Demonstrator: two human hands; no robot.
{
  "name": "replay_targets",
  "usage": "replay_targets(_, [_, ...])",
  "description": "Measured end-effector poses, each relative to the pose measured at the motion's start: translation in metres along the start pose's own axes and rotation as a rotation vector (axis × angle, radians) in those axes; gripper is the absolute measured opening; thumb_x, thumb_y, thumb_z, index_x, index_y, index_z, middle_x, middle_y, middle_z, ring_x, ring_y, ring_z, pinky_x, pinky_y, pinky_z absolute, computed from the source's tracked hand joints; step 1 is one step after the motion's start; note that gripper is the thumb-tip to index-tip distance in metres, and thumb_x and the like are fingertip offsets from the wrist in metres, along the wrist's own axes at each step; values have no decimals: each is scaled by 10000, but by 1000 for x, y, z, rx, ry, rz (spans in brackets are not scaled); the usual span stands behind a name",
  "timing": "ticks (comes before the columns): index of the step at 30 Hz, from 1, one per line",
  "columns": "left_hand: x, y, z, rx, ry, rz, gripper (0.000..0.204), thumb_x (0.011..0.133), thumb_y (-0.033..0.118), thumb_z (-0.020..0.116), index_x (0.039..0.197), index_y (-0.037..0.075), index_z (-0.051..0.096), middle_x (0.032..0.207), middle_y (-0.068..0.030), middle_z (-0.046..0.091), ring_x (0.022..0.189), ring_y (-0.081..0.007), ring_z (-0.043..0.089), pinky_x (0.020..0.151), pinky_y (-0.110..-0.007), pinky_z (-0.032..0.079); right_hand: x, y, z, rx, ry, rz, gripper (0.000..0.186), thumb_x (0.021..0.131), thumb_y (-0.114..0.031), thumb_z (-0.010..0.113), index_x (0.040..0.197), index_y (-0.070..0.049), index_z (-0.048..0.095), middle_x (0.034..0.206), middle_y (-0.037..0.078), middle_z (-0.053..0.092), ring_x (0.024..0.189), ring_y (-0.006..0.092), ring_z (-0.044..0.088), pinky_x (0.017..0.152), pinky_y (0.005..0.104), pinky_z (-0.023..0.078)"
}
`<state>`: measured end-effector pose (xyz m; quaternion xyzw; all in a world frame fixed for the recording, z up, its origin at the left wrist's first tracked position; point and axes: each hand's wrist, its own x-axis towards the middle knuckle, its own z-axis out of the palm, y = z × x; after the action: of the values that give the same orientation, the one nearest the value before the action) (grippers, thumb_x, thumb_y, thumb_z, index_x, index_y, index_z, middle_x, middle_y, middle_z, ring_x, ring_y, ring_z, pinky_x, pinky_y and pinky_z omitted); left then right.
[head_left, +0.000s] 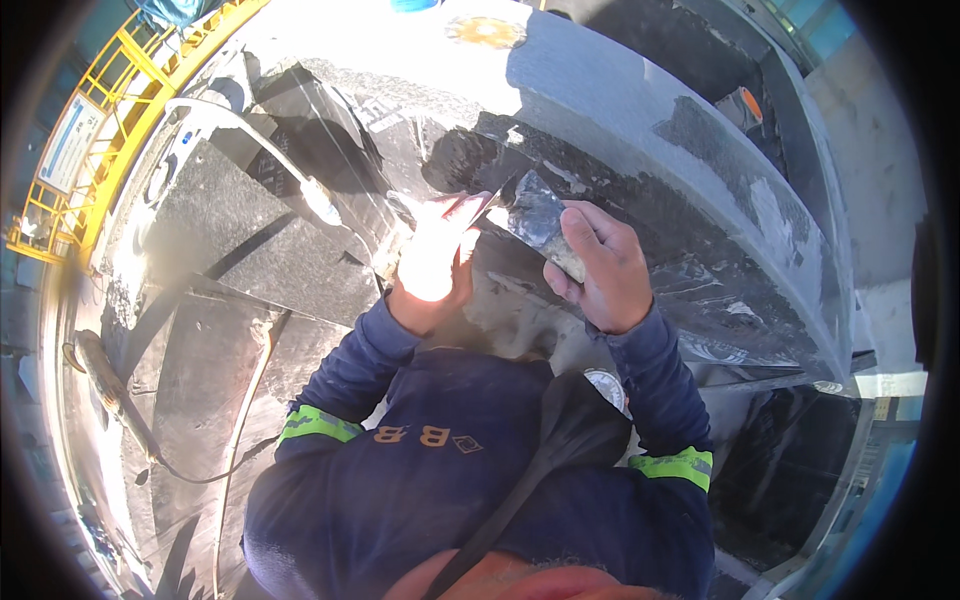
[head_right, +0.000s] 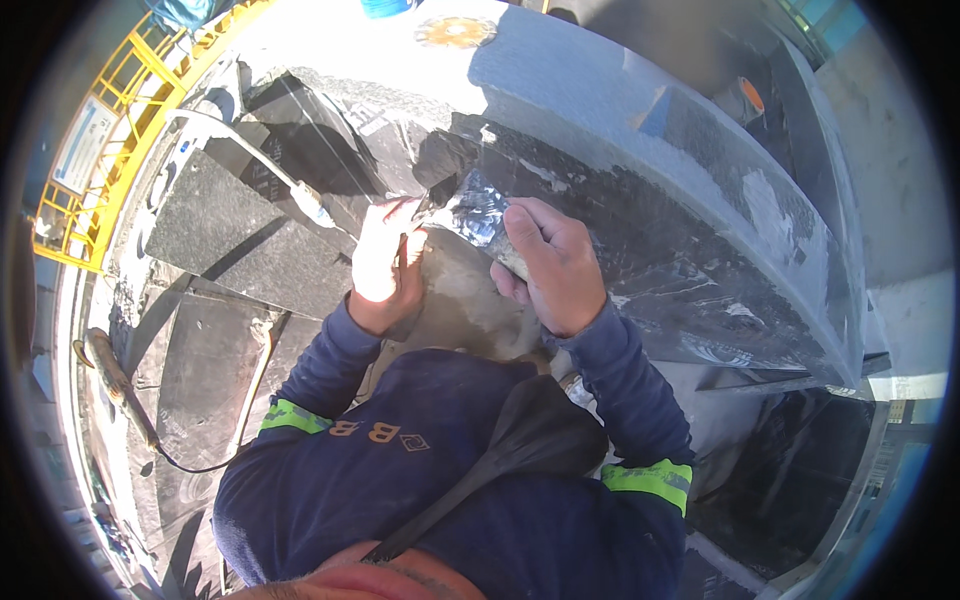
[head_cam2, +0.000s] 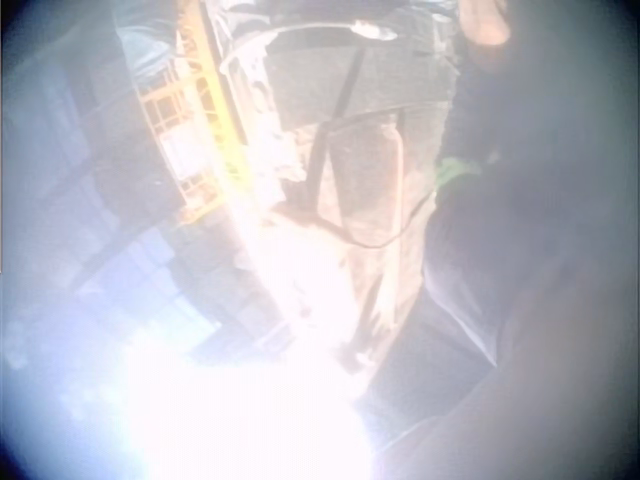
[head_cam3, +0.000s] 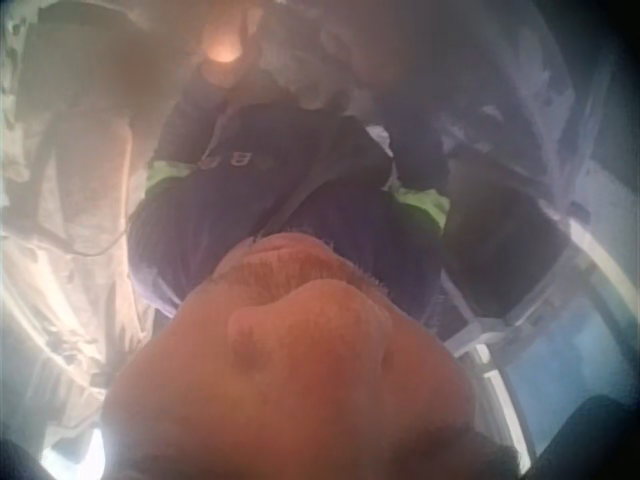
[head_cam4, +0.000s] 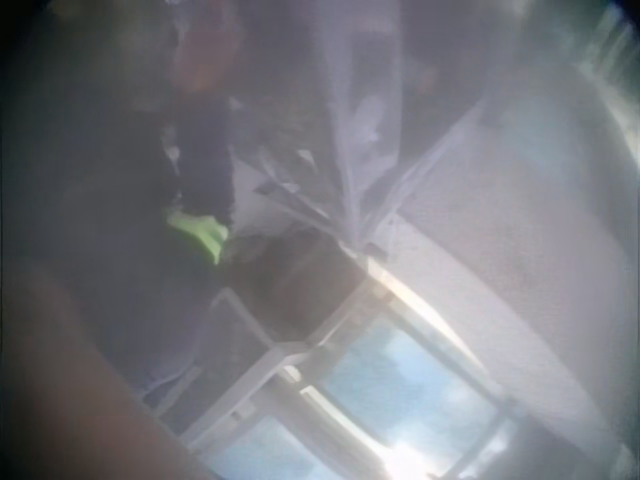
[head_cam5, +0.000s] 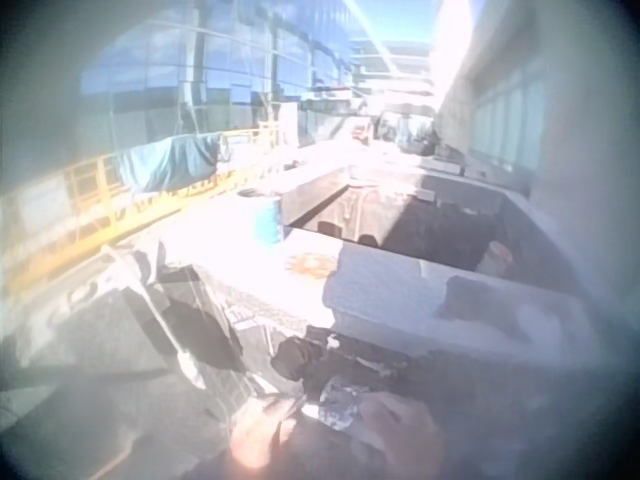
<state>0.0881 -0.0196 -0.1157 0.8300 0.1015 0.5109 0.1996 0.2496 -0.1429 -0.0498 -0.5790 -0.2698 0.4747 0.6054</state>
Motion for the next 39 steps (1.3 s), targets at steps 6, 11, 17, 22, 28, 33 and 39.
replay_targets(6, [-10, -16, 10, -49, -55, 23, 389, 795, -129, 591, 1164, -9, 564, 1193, -211, 611, 1041, -372, 618, 886, -391, 513, 5, 5, -10, -53, -59, -16, 444, 1025, -323, 531, 1256, 56, 516, 852, 48, 584, 604, 116, 509, 517, 240, 399])
replay_targets(11, [-20, -23, 15, 91, -280, -63, 375, 819, -97, 569, 1180, 6, 570, 1176, -178, 601, 1020, -359, 621, 858, -409, 524, -2, 3, -6, 142, -106, -36, 442, 1030, -324, 525, 1261, 52, 543, 789, -8, 519, 577, 89, 568, 492, 215, 401])
replay_targets(17, [-14, -11, 3, -774, -270, -880, 301, 927, -14, 582, 1226, 11, 567, 852, -75, 609, 609, -133, 572, 570, -286, 459, -22, -20, -27, -385, 96, -472, 390, 1035, -264, 509, 1256, 58, 520, 914, 91, 607, 670, 138, 558, 582, 275, 450])
replay_targets(22, [0, -5, -2, -1360, -150, -986, 322, 944, 14, 575, 1262, -9, 532, 668, -20, 520, 445, -66, 382, 451, -238, 295, -5, -1, -27, -946, 179, -1105, 347, 908, 54, 583, 1248, -10, 556, 1105, 189, 588, 892, 299, 647, 727, 331, 542])
replay_targets(28, [10, 5, 1, -1510, -200, -959, 362, 941, 8, 589, 1297, -7, 523, 721, -37, 553, 449, -69, 387, 457, -243, 304, 1, 22, -27, -1051, 129, -1177, 551, 761, 156, 590, 1257, -85, 572, 1160, 181, 577, 990, 358, 626, 801, 390, 549])
replay_targets(33, [7, 7, 3, -1574, -262, -950, 371, 941, -1, 589, 1304, 4, 516, 773, -43, 586, 467, -67, 408, 470, -239, 325, 12, 38, -40, -1123, 181, -1106, 542, 749, 120, 582, 1247, -95, 580, 1150, 181, 579, 973, 353, 626, 780, 406, 547])
replay_targets(39, [6, 3, 0, -1497, -241, -906, 397, 936, 3, 595, 1324, 17, 508, 838, -50, 608, 471, -71, 412, 463, -242, 322, 2, 39, -42, -823, 278, -918, 330, 923, 51, 515, 1250, 8, 516, 1125, 209, 587, 916, 292, 621, 747, 366, 519])
